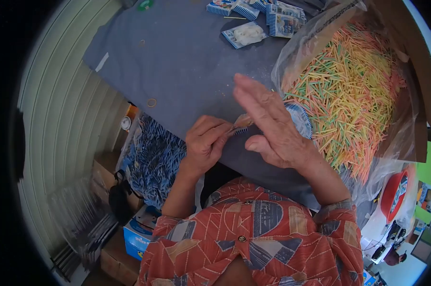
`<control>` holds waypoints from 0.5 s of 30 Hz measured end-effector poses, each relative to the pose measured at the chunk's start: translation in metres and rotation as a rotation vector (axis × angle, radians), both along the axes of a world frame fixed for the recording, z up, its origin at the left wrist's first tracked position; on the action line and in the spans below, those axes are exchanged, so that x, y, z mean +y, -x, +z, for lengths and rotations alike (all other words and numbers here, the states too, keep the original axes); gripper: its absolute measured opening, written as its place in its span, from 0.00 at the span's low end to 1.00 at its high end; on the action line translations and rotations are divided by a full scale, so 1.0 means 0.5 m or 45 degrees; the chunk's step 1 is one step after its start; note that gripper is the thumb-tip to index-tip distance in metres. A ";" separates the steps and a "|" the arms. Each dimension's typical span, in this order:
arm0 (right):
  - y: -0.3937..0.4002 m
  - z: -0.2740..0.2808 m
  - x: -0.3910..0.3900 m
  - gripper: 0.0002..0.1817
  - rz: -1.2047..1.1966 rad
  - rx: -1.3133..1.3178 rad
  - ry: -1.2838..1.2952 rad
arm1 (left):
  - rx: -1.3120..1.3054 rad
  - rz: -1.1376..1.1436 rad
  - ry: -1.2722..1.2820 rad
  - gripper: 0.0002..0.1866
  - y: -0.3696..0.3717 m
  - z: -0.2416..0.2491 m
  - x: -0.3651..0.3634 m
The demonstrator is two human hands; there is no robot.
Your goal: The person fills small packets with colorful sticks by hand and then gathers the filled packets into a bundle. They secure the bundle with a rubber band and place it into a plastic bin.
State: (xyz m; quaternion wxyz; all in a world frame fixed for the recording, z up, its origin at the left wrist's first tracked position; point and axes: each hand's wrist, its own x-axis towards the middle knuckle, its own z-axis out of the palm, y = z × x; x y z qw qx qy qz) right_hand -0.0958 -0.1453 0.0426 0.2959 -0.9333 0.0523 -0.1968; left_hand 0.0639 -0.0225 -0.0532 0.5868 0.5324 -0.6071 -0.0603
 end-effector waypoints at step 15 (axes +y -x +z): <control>0.034 -0.012 -0.004 0.21 -0.271 -0.017 0.039 | 0.006 -0.031 0.058 0.13 -0.004 -0.010 0.007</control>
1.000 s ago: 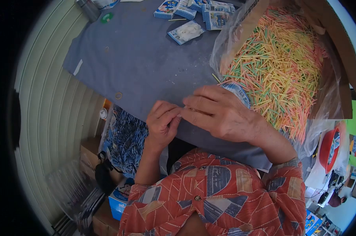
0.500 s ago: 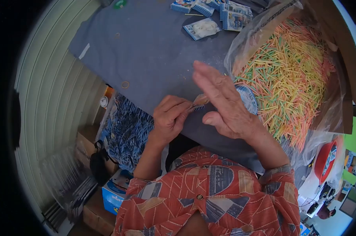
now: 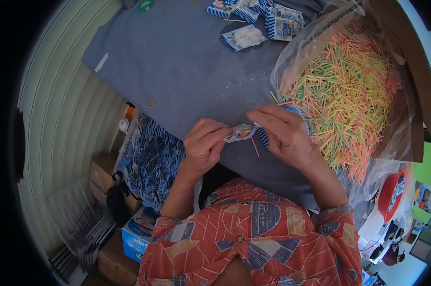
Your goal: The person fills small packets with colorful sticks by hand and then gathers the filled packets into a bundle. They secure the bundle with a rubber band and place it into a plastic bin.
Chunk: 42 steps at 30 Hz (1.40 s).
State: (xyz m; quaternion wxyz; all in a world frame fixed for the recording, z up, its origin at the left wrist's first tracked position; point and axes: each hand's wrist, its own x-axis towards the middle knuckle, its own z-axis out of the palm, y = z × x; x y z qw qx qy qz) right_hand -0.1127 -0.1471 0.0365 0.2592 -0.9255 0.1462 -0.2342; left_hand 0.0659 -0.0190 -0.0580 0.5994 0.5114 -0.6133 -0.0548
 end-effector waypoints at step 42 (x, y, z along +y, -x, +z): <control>-0.048 -0.004 0.060 0.19 0.126 -0.486 -0.023 | 0.095 0.043 -0.073 0.16 -0.006 0.006 0.031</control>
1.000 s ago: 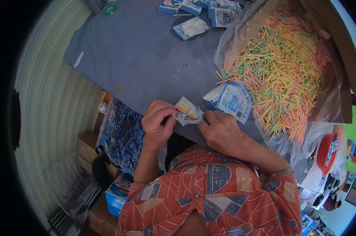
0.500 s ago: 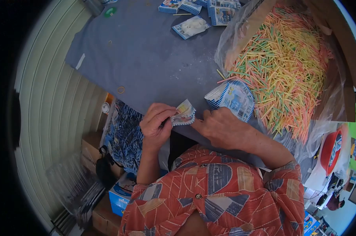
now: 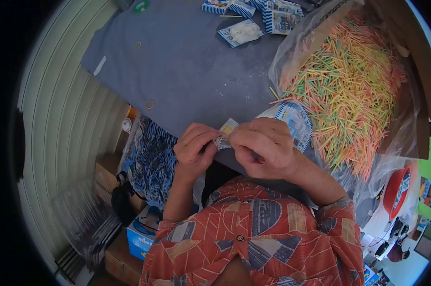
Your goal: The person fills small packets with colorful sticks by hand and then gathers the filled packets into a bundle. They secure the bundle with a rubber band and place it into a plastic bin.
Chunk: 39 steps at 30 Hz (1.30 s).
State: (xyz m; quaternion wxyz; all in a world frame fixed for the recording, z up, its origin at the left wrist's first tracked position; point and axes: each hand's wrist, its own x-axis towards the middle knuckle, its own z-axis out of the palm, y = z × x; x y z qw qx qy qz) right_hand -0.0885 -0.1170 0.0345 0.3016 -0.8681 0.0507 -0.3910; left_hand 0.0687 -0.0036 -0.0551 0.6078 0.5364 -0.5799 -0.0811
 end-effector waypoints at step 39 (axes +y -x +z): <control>0.040 -0.027 -0.015 0.13 0.041 0.502 0.243 | -0.180 1.310 -0.911 0.04 -0.458 -0.408 0.454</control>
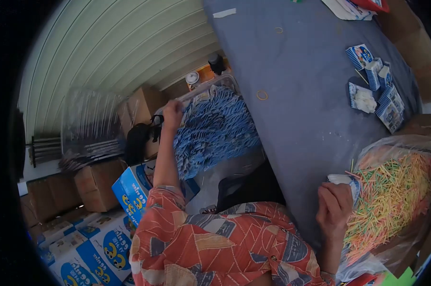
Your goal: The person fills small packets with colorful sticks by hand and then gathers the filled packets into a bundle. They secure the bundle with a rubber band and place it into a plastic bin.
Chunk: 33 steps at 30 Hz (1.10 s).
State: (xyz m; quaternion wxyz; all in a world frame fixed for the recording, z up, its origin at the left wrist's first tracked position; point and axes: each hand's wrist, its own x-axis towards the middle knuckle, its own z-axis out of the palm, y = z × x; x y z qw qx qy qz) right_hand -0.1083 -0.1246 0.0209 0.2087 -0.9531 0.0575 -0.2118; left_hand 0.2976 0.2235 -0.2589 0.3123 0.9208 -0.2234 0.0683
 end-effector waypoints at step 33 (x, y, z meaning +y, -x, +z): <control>0.491 0.069 -0.205 0.15 -1.192 0.190 0.655 | -0.185 -1.518 0.302 0.18 0.649 0.618 -0.542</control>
